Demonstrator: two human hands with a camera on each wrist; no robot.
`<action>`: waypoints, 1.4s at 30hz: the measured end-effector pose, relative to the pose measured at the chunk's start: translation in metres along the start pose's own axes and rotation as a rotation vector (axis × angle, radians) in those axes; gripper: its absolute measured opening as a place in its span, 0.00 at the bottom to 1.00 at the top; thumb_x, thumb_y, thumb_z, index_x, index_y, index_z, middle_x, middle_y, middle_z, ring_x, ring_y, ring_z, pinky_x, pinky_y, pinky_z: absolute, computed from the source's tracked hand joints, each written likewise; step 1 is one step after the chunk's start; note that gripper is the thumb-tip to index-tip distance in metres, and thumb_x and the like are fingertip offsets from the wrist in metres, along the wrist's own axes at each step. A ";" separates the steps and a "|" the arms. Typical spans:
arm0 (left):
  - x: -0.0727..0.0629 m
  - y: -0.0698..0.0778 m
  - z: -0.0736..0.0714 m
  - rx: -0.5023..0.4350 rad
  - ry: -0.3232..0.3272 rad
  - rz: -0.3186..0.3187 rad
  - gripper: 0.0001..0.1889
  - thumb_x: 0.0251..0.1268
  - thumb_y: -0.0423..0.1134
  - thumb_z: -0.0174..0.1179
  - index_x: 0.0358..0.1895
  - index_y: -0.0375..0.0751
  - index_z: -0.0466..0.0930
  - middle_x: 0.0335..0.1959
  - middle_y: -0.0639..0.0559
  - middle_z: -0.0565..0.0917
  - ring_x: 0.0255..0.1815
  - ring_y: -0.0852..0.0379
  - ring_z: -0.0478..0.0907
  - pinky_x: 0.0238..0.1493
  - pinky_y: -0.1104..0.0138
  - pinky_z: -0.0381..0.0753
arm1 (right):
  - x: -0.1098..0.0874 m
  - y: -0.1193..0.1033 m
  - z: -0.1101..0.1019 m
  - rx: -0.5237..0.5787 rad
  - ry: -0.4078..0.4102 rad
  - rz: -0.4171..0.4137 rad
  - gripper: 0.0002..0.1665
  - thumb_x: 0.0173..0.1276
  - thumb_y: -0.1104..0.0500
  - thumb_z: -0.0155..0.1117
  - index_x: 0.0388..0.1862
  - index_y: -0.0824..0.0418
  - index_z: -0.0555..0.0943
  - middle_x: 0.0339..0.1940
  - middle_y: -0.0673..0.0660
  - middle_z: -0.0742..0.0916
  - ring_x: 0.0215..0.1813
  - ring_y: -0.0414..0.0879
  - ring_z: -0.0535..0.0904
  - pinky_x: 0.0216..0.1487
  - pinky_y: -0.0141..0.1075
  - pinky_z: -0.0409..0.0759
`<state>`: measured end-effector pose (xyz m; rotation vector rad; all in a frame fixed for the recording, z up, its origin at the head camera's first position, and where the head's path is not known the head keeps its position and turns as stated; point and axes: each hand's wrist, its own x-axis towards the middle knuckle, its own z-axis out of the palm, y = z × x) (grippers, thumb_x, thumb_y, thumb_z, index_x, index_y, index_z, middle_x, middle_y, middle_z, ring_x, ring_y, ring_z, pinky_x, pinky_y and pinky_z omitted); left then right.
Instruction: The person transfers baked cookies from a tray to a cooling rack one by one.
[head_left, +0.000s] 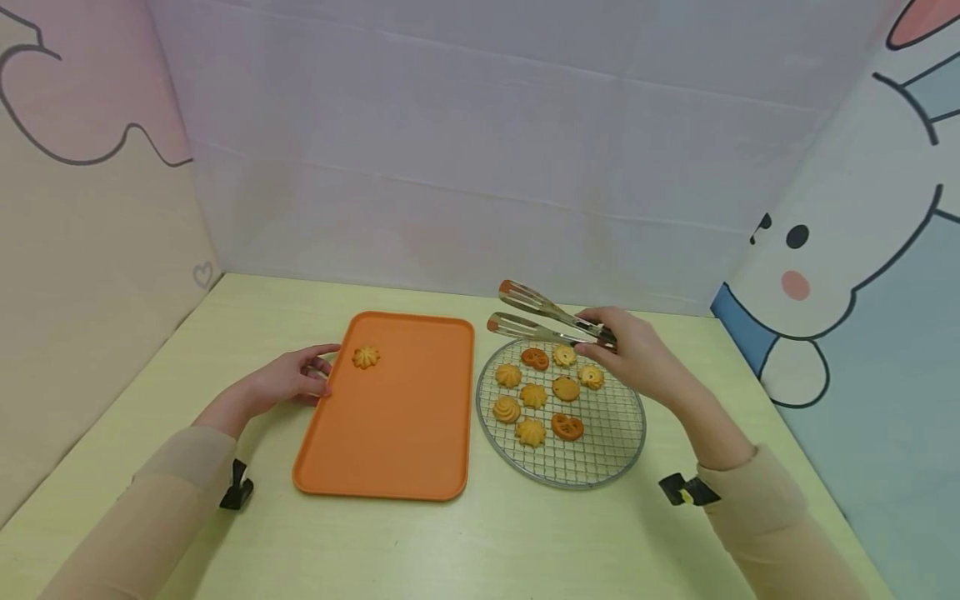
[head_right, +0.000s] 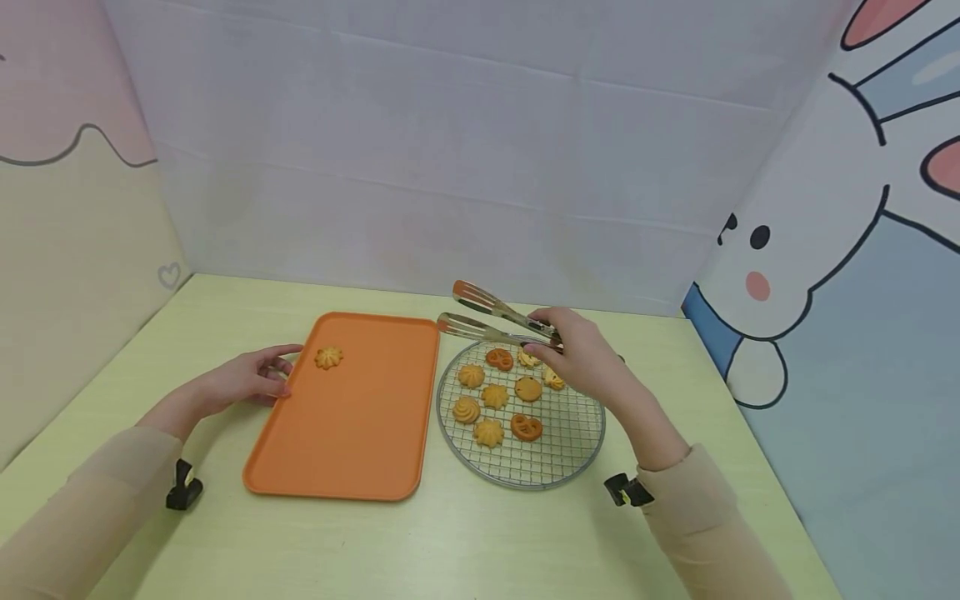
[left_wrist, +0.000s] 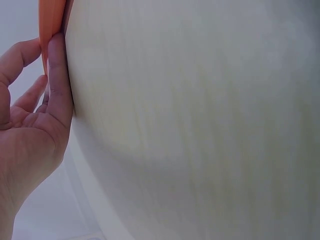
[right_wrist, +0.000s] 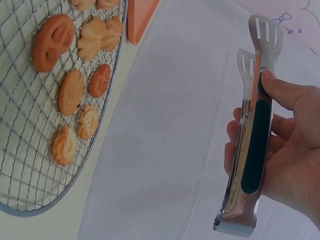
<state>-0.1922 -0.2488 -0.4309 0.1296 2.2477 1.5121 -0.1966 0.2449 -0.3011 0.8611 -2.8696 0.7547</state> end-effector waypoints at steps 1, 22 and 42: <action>-0.001 0.000 0.001 0.001 -0.001 0.005 0.42 0.60 0.30 0.60 0.74 0.36 0.46 0.51 0.37 0.65 0.41 0.54 0.74 0.42 0.65 0.81 | 0.001 -0.002 0.001 0.006 -0.001 -0.004 0.27 0.67 0.55 0.61 0.61 0.66 0.70 0.42 0.59 0.79 0.32 0.46 0.72 0.31 0.38 0.73; -0.009 -0.007 0.018 -0.009 0.018 -0.003 0.41 0.60 0.30 0.60 0.74 0.36 0.46 0.50 0.38 0.64 0.41 0.53 0.73 0.42 0.65 0.81 | 0.031 -0.043 0.044 0.064 -0.038 -0.034 0.28 0.69 0.52 0.58 0.64 0.62 0.69 0.52 0.58 0.76 0.34 0.48 0.72 0.33 0.38 0.73; -0.011 -0.007 0.018 -0.016 0.016 -0.008 0.42 0.59 0.30 0.61 0.74 0.37 0.46 0.51 0.38 0.64 0.42 0.53 0.73 0.42 0.65 0.81 | 0.067 -0.062 0.101 0.093 -0.094 -0.062 0.28 0.67 0.53 0.61 0.63 0.61 0.71 0.54 0.58 0.77 0.45 0.48 0.76 0.42 0.38 0.77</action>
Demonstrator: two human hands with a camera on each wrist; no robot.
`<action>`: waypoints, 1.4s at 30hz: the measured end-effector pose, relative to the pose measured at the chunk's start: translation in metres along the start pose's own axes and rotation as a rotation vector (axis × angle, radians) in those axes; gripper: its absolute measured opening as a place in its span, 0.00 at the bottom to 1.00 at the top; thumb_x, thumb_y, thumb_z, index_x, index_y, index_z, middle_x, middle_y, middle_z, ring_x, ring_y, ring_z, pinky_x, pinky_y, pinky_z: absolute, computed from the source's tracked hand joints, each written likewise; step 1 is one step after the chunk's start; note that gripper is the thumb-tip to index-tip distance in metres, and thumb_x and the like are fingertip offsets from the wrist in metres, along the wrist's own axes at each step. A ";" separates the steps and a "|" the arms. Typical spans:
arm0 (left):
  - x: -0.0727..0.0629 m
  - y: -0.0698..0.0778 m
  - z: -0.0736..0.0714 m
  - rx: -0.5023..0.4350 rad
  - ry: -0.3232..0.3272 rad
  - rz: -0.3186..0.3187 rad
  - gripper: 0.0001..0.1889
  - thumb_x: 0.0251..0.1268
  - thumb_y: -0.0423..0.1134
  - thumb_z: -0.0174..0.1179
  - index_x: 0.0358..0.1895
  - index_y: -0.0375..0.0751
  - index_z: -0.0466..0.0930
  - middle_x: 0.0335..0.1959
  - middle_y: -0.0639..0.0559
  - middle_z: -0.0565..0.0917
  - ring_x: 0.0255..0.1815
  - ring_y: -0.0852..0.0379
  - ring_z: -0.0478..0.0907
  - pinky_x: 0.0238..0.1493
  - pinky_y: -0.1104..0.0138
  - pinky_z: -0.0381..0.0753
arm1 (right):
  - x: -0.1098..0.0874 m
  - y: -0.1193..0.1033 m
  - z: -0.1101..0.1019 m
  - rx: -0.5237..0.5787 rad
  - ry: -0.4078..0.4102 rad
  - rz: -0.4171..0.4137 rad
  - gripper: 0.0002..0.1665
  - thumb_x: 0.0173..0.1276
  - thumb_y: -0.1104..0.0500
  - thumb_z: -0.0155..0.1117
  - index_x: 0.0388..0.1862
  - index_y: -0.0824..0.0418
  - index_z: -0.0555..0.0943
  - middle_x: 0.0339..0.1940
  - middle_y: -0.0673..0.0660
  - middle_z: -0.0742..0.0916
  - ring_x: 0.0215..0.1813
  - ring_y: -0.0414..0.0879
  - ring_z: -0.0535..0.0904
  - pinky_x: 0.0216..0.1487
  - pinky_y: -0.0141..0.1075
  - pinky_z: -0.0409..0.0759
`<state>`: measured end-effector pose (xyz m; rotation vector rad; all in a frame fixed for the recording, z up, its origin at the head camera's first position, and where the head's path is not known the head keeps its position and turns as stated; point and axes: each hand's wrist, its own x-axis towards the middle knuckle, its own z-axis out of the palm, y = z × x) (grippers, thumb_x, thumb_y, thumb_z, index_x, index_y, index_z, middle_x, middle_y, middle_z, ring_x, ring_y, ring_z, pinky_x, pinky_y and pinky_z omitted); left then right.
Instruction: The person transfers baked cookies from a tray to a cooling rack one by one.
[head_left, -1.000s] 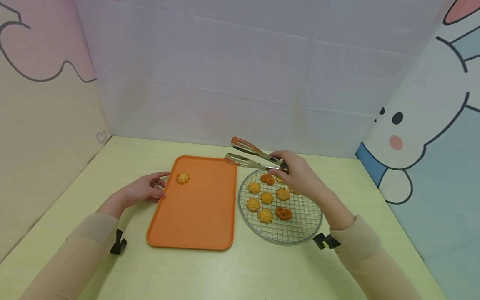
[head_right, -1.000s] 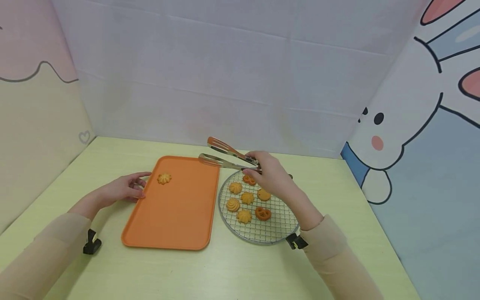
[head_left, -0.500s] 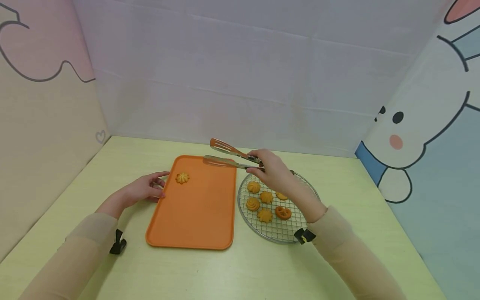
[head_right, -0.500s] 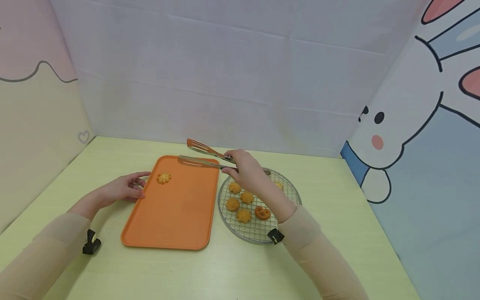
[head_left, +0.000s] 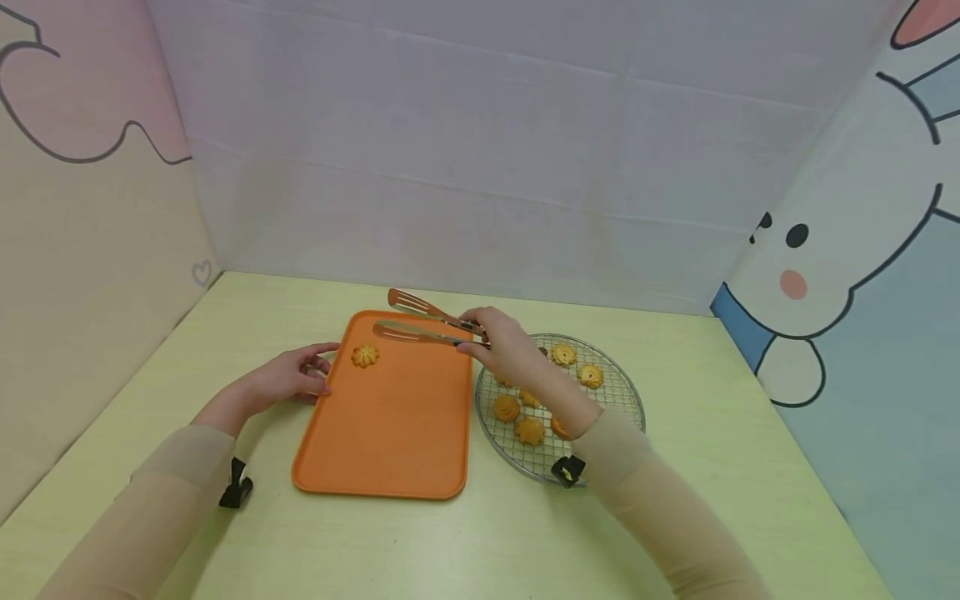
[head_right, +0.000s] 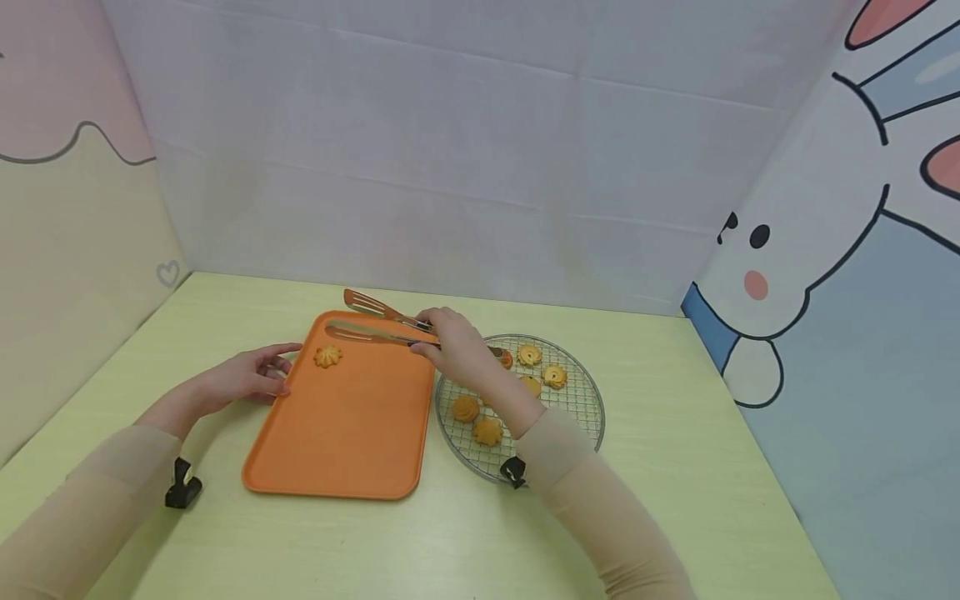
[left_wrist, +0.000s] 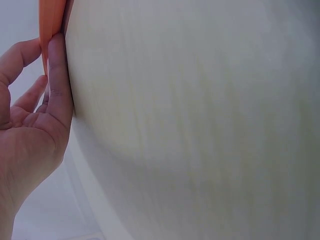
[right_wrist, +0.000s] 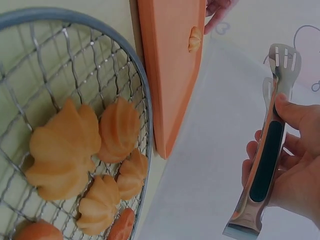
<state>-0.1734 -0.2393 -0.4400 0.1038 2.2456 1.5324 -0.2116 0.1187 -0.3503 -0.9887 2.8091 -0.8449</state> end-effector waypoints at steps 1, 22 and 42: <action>-0.001 0.001 0.000 -0.001 0.000 -0.002 0.42 0.60 0.30 0.61 0.74 0.37 0.46 0.51 0.38 0.64 0.42 0.53 0.73 0.42 0.65 0.81 | 0.001 -0.001 0.002 0.000 -0.005 0.003 0.28 0.67 0.52 0.61 0.63 0.61 0.71 0.54 0.58 0.77 0.46 0.48 0.76 0.43 0.38 0.77; -0.010 0.010 0.004 0.028 0.009 -0.009 0.42 0.60 0.31 0.60 0.74 0.36 0.45 0.51 0.38 0.64 0.43 0.52 0.73 0.44 0.65 0.81 | 0.028 -0.002 0.056 -0.035 -0.050 0.031 0.26 0.64 0.51 0.63 0.58 0.61 0.74 0.54 0.57 0.79 0.51 0.49 0.77 0.48 0.40 0.77; -0.009 0.008 0.004 -0.002 0.002 0.003 0.43 0.59 0.30 0.61 0.74 0.35 0.45 0.51 0.37 0.64 0.41 0.54 0.73 0.42 0.65 0.81 | 0.038 -0.007 0.083 -0.164 -0.111 0.127 0.23 0.66 0.48 0.61 0.55 0.58 0.75 0.48 0.54 0.81 0.45 0.46 0.77 0.42 0.39 0.76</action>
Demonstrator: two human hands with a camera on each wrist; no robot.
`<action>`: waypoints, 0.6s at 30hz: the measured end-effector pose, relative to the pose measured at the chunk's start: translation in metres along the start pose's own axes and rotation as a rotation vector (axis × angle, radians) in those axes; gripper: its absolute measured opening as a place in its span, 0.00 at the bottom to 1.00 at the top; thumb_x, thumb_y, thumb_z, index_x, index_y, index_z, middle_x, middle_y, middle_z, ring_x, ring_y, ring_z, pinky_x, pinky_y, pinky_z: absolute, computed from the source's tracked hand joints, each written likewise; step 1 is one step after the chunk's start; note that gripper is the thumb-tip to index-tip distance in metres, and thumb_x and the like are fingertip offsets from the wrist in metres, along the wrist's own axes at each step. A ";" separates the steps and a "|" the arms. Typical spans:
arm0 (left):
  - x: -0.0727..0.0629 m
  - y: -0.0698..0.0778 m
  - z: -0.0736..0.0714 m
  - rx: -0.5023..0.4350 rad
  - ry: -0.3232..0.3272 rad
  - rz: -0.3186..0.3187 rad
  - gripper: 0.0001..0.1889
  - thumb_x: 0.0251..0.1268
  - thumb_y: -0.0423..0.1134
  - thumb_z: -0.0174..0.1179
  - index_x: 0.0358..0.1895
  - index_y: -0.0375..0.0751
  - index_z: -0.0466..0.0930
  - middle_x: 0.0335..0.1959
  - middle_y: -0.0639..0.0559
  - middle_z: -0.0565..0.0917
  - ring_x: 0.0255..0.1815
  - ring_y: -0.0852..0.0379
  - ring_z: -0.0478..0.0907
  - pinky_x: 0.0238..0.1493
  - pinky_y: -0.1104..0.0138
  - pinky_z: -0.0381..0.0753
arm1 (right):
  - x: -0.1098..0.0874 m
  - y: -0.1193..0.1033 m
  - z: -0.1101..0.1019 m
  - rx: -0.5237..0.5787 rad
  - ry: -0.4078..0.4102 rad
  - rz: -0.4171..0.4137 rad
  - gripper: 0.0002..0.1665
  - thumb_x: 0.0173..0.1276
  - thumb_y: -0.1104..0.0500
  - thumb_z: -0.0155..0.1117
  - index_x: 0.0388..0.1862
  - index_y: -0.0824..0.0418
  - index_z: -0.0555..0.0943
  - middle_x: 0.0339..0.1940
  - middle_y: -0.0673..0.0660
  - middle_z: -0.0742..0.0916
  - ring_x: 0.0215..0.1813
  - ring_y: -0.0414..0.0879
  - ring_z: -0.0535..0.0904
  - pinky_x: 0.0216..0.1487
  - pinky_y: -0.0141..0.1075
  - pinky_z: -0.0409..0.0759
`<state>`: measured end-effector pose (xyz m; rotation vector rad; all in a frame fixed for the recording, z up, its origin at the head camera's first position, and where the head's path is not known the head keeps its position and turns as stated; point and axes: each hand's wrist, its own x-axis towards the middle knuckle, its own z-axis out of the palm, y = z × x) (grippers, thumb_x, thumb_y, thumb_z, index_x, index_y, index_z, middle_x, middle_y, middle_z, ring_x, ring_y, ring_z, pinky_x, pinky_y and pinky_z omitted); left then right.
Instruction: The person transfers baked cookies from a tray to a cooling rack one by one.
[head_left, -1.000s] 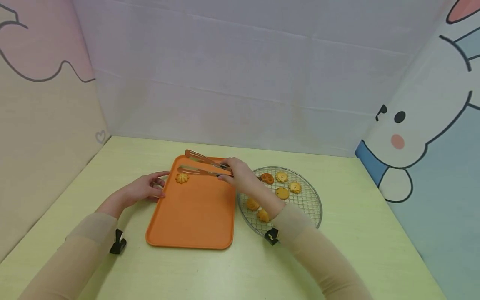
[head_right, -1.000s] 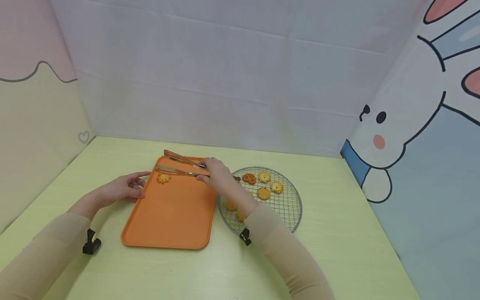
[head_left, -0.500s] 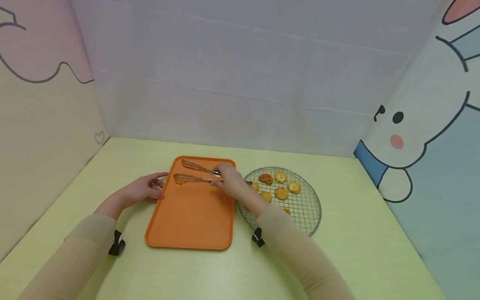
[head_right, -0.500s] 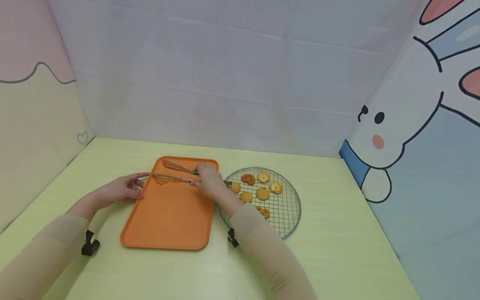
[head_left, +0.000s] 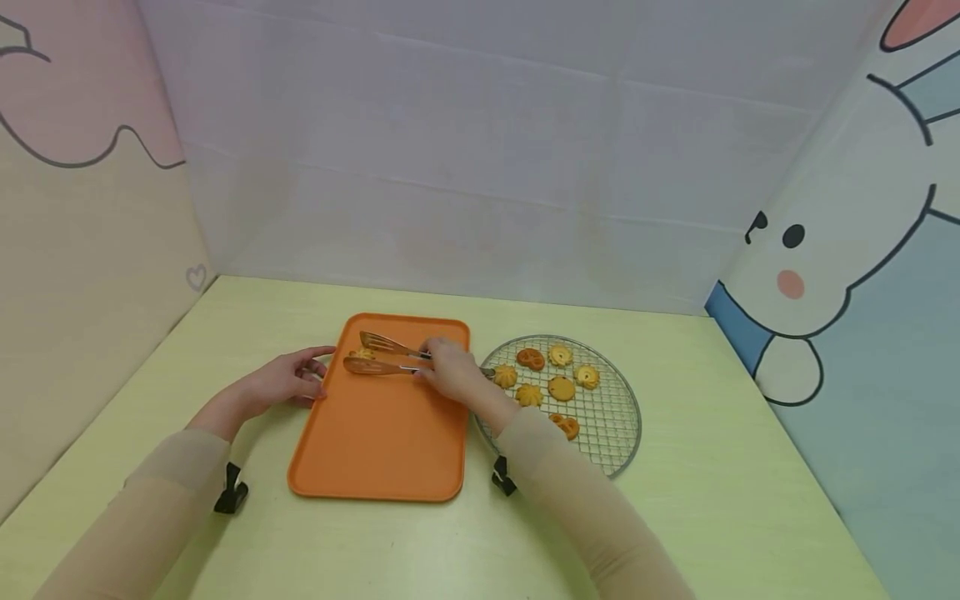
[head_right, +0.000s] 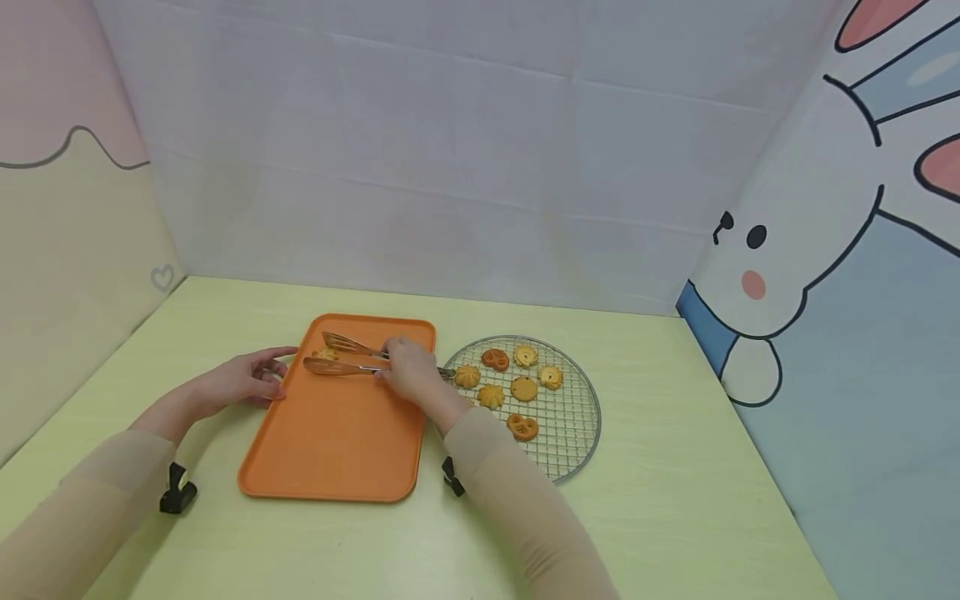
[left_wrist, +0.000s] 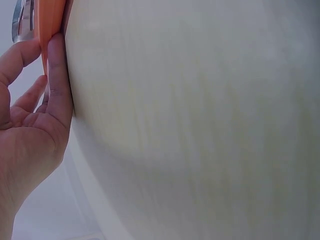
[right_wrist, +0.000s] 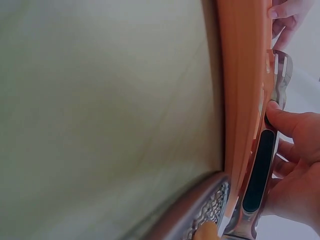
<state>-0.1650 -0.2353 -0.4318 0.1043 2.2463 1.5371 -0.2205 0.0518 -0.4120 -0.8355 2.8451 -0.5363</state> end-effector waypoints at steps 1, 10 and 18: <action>0.000 0.000 0.000 -0.004 0.000 -0.001 0.43 0.59 0.30 0.61 0.74 0.36 0.45 0.51 0.38 0.64 0.41 0.54 0.73 0.42 0.64 0.81 | 0.001 0.000 0.001 -0.003 0.000 -0.001 0.23 0.66 0.48 0.61 0.55 0.58 0.75 0.48 0.54 0.81 0.45 0.46 0.77 0.42 0.39 0.76; 0.003 -0.004 0.000 -0.012 -0.002 0.001 0.42 0.60 0.29 0.60 0.74 0.36 0.44 0.51 0.38 0.64 0.40 0.54 0.75 0.41 0.63 0.81 | 0.005 0.002 0.007 -0.028 0.020 -0.020 0.22 0.65 0.47 0.62 0.54 0.57 0.75 0.44 0.52 0.81 0.41 0.44 0.76 0.40 0.36 0.76; 0.001 -0.002 0.000 -0.012 -0.003 0.001 0.43 0.60 0.29 0.60 0.74 0.35 0.44 0.51 0.37 0.64 0.40 0.54 0.74 0.42 0.64 0.81 | 0.005 0.003 0.009 -0.012 0.029 -0.017 0.20 0.66 0.48 0.61 0.53 0.56 0.76 0.45 0.51 0.81 0.42 0.43 0.76 0.42 0.38 0.76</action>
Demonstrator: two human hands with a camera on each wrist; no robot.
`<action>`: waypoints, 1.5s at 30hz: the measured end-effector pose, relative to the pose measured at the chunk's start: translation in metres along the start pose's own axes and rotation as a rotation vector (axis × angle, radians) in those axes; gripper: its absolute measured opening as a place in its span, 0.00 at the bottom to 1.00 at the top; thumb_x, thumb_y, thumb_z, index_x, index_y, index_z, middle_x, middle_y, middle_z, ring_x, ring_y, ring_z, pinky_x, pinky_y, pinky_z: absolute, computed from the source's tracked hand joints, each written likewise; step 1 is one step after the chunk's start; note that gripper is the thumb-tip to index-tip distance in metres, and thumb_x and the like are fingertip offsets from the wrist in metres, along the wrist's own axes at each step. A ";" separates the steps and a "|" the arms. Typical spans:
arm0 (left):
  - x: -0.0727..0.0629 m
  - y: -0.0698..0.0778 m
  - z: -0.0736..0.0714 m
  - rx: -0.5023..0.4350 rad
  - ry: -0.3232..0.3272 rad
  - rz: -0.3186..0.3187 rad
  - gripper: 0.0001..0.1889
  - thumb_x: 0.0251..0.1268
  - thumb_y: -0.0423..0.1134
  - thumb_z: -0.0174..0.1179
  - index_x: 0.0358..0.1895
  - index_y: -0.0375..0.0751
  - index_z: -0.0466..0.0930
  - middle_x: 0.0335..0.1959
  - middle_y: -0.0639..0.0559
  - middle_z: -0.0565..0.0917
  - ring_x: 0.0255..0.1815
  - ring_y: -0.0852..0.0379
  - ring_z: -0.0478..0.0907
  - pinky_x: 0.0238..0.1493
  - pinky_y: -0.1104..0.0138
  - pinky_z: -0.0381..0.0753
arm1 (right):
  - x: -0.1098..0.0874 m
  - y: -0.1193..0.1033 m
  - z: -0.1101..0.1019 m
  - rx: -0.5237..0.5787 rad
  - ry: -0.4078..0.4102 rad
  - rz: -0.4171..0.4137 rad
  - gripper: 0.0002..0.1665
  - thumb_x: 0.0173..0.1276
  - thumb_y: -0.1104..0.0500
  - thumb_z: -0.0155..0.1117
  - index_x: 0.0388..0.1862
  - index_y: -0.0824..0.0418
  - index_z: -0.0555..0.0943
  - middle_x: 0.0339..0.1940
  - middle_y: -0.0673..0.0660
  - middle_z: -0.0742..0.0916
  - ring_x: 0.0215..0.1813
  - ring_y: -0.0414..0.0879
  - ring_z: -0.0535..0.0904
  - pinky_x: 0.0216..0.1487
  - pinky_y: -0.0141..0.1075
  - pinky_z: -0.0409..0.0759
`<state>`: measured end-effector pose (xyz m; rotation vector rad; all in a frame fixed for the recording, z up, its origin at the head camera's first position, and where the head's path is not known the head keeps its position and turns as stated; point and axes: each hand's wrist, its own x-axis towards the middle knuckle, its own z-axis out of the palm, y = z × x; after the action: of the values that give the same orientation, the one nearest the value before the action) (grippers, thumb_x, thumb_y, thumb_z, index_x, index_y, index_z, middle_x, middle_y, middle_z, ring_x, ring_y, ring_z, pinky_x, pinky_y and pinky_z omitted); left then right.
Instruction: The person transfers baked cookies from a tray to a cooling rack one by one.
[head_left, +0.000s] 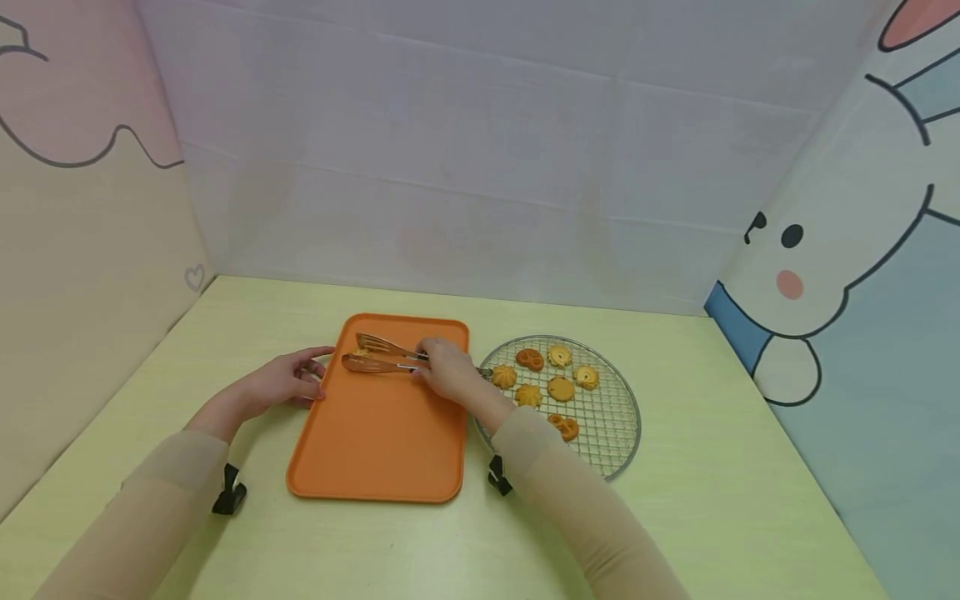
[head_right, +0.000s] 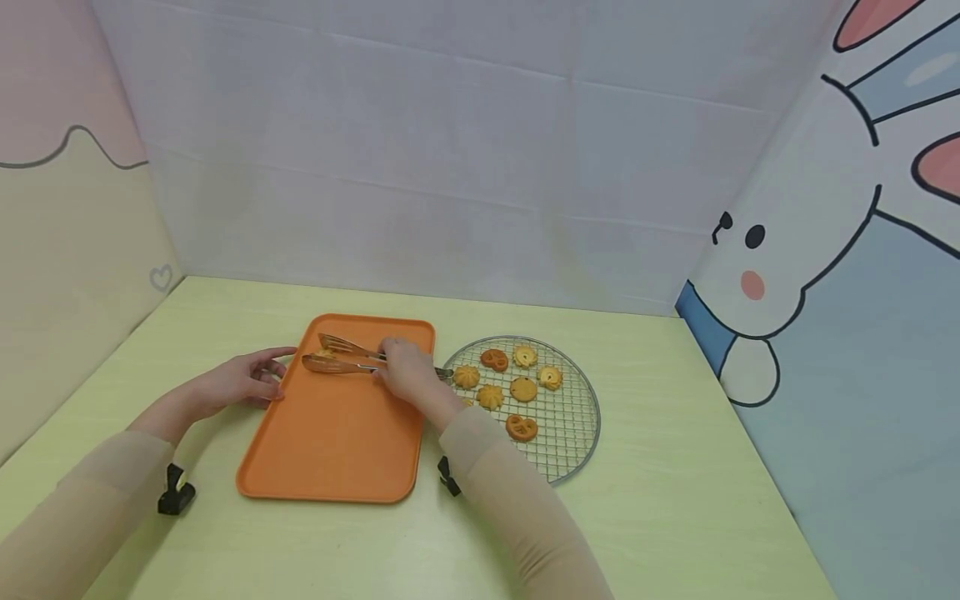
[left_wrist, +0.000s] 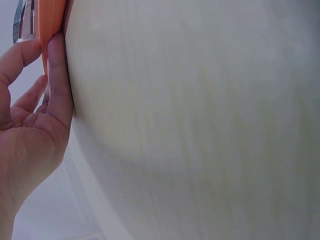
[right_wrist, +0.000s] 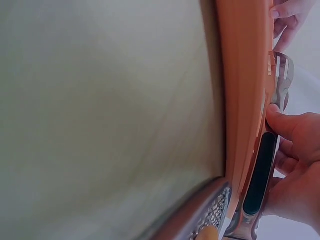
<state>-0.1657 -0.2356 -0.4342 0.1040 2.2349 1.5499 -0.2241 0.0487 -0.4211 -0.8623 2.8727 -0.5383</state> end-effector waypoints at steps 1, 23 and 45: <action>0.000 0.000 0.000 0.002 0.001 -0.002 0.43 0.60 0.28 0.60 0.74 0.36 0.44 0.52 0.37 0.64 0.40 0.54 0.74 0.42 0.64 0.81 | 0.000 0.000 0.000 0.002 -0.001 0.001 0.20 0.66 0.48 0.61 0.53 0.56 0.75 0.46 0.51 0.81 0.43 0.43 0.77 0.42 0.38 0.76; -0.001 -0.001 -0.002 0.002 -0.001 0.004 0.42 0.60 0.28 0.60 0.74 0.37 0.44 0.52 0.37 0.63 0.41 0.54 0.74 0.43 0.63 0.81 | -0.008 0.003 -0.010 -0.004 -0.010 -0.013 0.17 0.67 0.50 0.60 0.51 0.57 0.76 0.45 0.52 0.82 0.44 0.45 0.78 0.41 0.39 0.77; 0.001 -0.003 -0.003 0.005 -0.011 0.012 0.42 0.60 0.29 0.60 0.74 0.36 0.45 0.51 0.37 0.64 0.41 0.54 0.74 0.42 0.63 0.81 | -0.020 0.021 -0.023 0.012 0.008 -0.044 0.16 0.66 0.54 0.63 0.49 0.59 0.77 0.42 0.54 0.83 0.40 0.46 0.78 0.39 0.38 0.77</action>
<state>-0.1674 -0.2392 -0.4360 0.1273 2.2335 1.5465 -0.2228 0.0824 -0.4071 -0.9255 2.8607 -0.5648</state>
